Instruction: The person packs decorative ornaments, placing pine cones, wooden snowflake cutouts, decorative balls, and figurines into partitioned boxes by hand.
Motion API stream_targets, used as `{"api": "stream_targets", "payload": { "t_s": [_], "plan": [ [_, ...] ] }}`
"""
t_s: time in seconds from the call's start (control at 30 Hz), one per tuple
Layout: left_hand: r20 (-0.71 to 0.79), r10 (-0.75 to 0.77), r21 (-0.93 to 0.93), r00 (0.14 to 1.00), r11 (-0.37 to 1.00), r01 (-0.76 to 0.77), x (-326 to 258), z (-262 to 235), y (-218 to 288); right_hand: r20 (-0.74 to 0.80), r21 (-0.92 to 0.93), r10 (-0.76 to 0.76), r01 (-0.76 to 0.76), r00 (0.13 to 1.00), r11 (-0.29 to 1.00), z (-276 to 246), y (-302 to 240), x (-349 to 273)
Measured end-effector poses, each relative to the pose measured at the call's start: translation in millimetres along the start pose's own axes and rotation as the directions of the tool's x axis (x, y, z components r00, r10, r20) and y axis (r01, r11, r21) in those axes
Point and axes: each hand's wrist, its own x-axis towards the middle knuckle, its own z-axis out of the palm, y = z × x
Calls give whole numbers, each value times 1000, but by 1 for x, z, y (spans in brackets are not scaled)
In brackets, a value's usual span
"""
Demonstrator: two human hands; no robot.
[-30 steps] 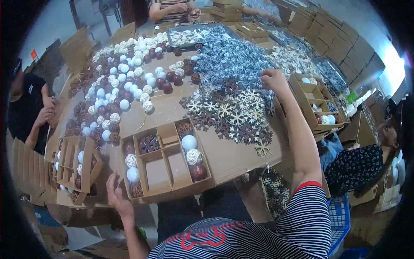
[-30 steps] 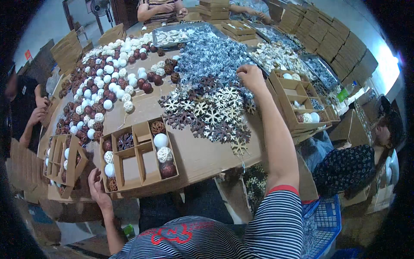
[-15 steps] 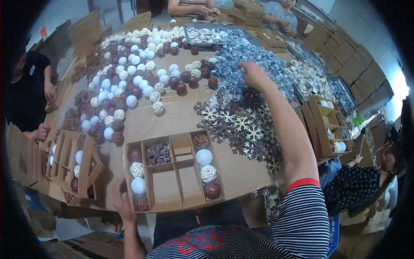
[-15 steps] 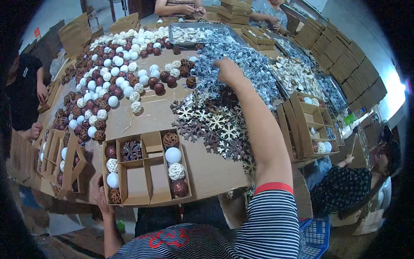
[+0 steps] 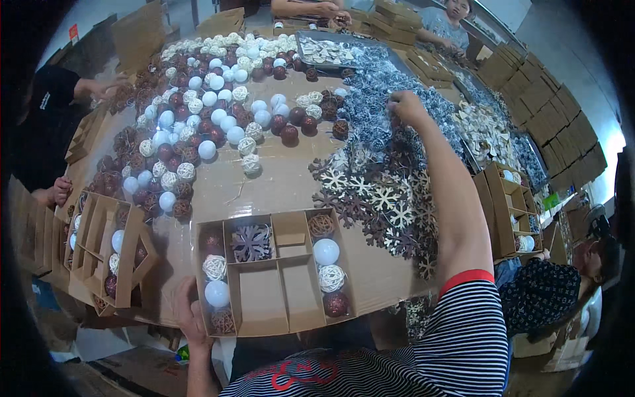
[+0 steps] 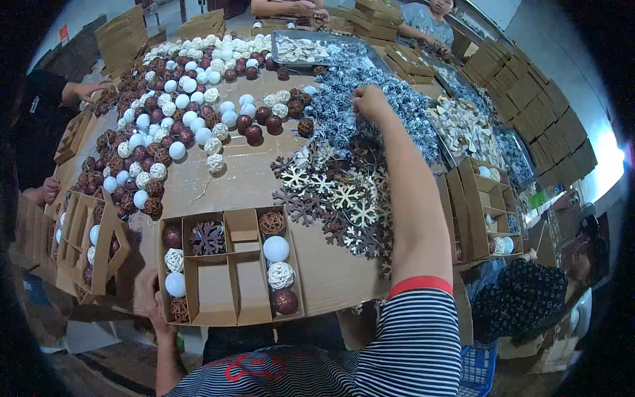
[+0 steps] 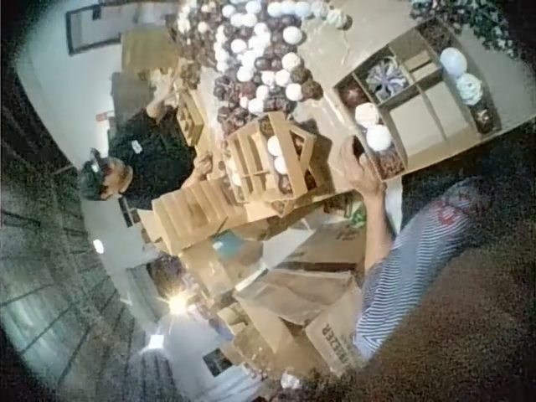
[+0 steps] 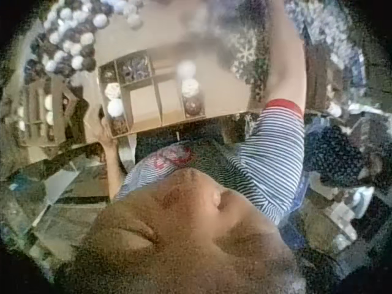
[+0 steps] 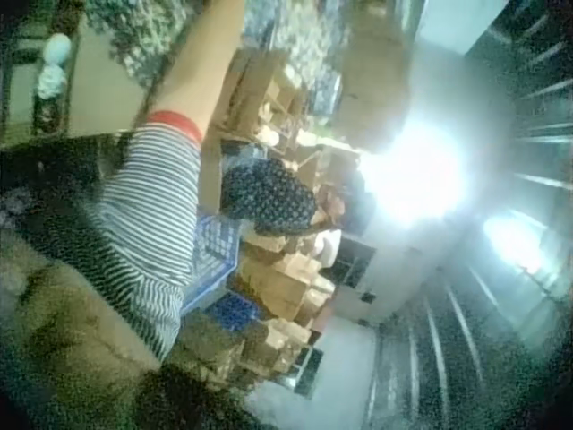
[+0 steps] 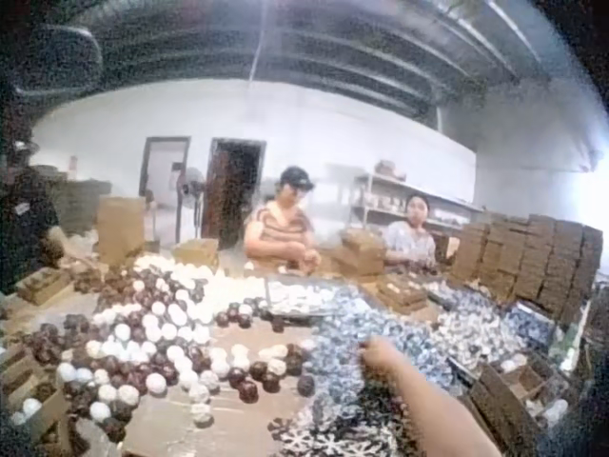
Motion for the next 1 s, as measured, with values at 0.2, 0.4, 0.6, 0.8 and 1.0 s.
{"api": "stream_targets", "payload": {
  "t_s": [0.2, 0.4, 0.6, 0.8, 1.0],
  "plan": [
    [14, -9, -72, 1000, 997, 10, 4, 1, 8, -62, 218, 102, -87, 993, 972, -19, 28, 14],
    [-21, -21, 25, 1000, 999, 22, 8, 4, 20, -233, 332, 102, -20, 967, 943, -61, 5, 14],
    [-29, 8, 76, 1000, 997, -6, 5, 3, 8, -236, 649, 238, -29, 942, 760, -88, -34, 5],
    [-38, 46, 41, 998, 998, -45, 7, 7, 10, -286, -85, -153, 134, 946, 987, -45, 17, 20],
    [-35, 64, 88, 997, 994, -60, 4, 4, 9, -187, 357, 6, 62, 982, 932, -61, -37, 4]
  ]
}}
